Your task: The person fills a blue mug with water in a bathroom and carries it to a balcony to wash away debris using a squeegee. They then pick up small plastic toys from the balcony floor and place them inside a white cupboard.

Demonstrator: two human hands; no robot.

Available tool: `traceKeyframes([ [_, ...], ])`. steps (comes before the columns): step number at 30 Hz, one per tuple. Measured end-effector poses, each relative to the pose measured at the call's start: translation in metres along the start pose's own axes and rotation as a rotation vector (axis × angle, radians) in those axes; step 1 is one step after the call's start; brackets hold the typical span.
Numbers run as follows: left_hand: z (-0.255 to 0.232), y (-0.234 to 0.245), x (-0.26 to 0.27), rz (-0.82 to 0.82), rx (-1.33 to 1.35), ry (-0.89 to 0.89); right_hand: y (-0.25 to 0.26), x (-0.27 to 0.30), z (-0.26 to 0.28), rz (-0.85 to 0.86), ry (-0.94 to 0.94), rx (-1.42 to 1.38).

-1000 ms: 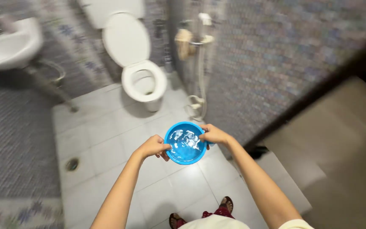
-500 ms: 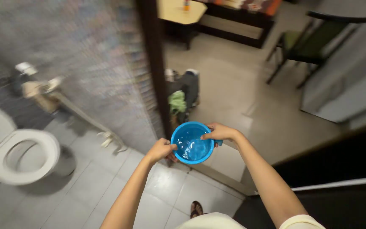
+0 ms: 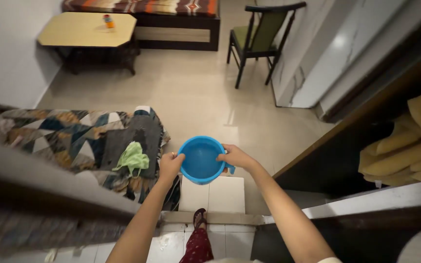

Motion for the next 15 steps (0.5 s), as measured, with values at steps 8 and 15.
traceKeyframes([
  [8,-0.006,-0.045,-0.174,0.128,-0.039,-0.087,0.073,-0.082,0.038,-0.137,-0.058,-0.061],
  [15,-0.044,-0.088,-0.276,0.204,-0.146,-0.070,0.133,-0.157,0.048,-0.233,-0.086,-0.125],
])
Point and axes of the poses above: each hand's wrist, its own x-axis away from the middle knuckle, its own y-axis out of the back of the hand, z = x × y, the point moved 2 cm from there along -x, towards the middle knuckle, and after that the axes turned 4 degrees about x, right-handed, at the moved point
